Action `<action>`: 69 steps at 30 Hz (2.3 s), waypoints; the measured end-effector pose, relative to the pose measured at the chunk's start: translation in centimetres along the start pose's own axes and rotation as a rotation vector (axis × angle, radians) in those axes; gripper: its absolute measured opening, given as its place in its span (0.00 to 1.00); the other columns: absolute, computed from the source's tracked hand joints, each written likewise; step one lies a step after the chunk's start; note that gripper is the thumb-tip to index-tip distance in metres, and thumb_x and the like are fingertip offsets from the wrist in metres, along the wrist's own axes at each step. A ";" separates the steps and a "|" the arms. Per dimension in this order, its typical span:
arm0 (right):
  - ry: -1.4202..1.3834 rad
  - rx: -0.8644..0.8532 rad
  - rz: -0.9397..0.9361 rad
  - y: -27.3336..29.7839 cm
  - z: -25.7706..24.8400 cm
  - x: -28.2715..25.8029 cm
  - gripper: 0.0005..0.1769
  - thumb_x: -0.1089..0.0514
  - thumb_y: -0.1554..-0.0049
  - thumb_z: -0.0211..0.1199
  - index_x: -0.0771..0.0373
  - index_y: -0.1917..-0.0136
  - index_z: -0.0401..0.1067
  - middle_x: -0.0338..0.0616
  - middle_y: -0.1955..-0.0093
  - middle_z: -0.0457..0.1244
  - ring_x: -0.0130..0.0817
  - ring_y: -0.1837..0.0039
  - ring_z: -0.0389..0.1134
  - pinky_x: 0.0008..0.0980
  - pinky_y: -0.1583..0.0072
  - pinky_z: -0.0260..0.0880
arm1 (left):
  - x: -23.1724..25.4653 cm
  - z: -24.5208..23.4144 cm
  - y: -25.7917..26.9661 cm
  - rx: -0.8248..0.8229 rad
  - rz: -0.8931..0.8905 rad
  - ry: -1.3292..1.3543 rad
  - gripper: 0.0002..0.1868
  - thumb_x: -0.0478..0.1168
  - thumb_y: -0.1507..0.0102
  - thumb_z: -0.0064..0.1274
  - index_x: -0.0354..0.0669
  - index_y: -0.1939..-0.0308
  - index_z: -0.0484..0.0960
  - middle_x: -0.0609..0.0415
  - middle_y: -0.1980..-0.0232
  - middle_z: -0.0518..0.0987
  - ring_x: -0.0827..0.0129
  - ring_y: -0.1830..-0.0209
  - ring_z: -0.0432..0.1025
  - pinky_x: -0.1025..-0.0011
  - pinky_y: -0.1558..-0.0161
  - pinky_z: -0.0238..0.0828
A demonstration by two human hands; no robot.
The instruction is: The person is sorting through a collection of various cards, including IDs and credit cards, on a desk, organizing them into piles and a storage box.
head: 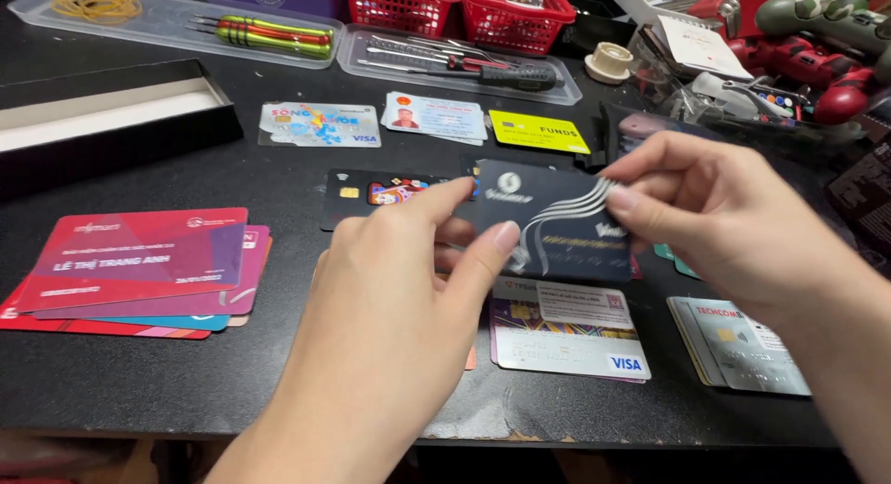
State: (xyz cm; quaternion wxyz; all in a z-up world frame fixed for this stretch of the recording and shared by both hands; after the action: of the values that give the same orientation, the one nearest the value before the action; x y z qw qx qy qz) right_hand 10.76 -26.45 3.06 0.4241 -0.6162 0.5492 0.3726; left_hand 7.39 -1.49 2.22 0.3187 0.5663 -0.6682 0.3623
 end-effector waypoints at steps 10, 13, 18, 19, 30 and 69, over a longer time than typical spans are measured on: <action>0.394 0.090 0.177 -2.6 -4.8 1.7 0.13 0.68 0.39 0.59 0.73 0.41 0.75 0.59 0.49 0.72 0.42 0.45 0.70 0.35 0.37 0.67 | -15.6 -16.7 1.3 0.483 -0.136 0.186 0.18 0.38 0.30 0.56 0.29 0.40 0.78 0.38 0.53 0.84 0.55 0.69 0.80 0.68 0.66 0.79; 0.727 -0.023 0.181 -3.1 -6.1 3.9 0.10 0.62 0.48 0.76 0.67 0.52 0.88 0.48 0.63 0.68 0.35 0.61 0.62 0.32 0.57 0.57 | -18.2 -17.0 2.1 0.468 -0.242 0.083 0.11 0.37 0.29 0.56 0.35 0.45 0.84 0.41 0.68 0.83 0.61 0.75 0.77 0.67 0.75 0.70; 0.969 -0.159 0.323 -2.1 -3.6 3.0 0.36 0.51 0.59 0.82 0.40 0.35 0.82 0.32 0.51 0.69 0.30 0.50 0.63 0.27 0.41 0.64 | -18.3 -16.6 1.5 0.455 -0.163 -0.074 0.09 0.39 0.30 0.61 0.33 0.56 0.86 0.39 0.80 0.80 0.63 0.79 0.76 0.70 0.72 0.63; 0.969 -0.160 0.320 -2.4 -4.1 3.5 0.36 0.51 0.59 0.82 0.40 0.35 0.82 0.32 0.51 0.69 0.30 0.50 0.63 0.27 0.41 0.64 | -18.2 -16.6 1.5 0.457 -0.162 -0.074 0.09 0.39 0.30 0.61 0.33 0.56 0.86 0.39 0.80 0.80 0.63 0.79 0.76 0.70 0.72 0.63; 0.797 -0.160 0.220 -3.3 -5.4 5.5 0.36 0.60 0.62 0.84 0.55 0.41 0.73 0.36 0.48 0.67 0.34 0.51 0.62 0.31 0.43 0.64 | -19.4 -16.6 2.0 0.415 0.012 -0.169 0.11 0.40 0.34 0.60 0.38 0.52 0.82 0.51 0.90 0.55 0.72 0.90 0.48 0.71 0.82 0.40; 0.721 0.096 0.215 -0.4 0.7 0.1 0.14 0.57 0.45 0.71 0.53 0.45 0.88 0.45 0.66 0.62 0.35 0.66 0.47 0.33 0.62 0.44 | -13.9 -14.6 0.8 -0.049 0.022 -0.666 0.52 0.72 0.54 0.66 0.64 0.29 0.68 0.70 0.38 0.77 0.68 0.34 0.66 0.58 0.38 0.65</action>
State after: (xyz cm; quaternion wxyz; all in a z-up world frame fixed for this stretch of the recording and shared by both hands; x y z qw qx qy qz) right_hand 11.17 -25.82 2.71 0.1904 -0.6262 0.7414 0.1479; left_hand 8.98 18.24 -1.68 0.0926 0.6385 -0.7502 0.1446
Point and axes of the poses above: each hand's wrist, its own y-axis away from the middle knuckle, its own z-axis out of the palm, x = y × z, the point moved 7 cm from there along -y, towards the middle knuckle
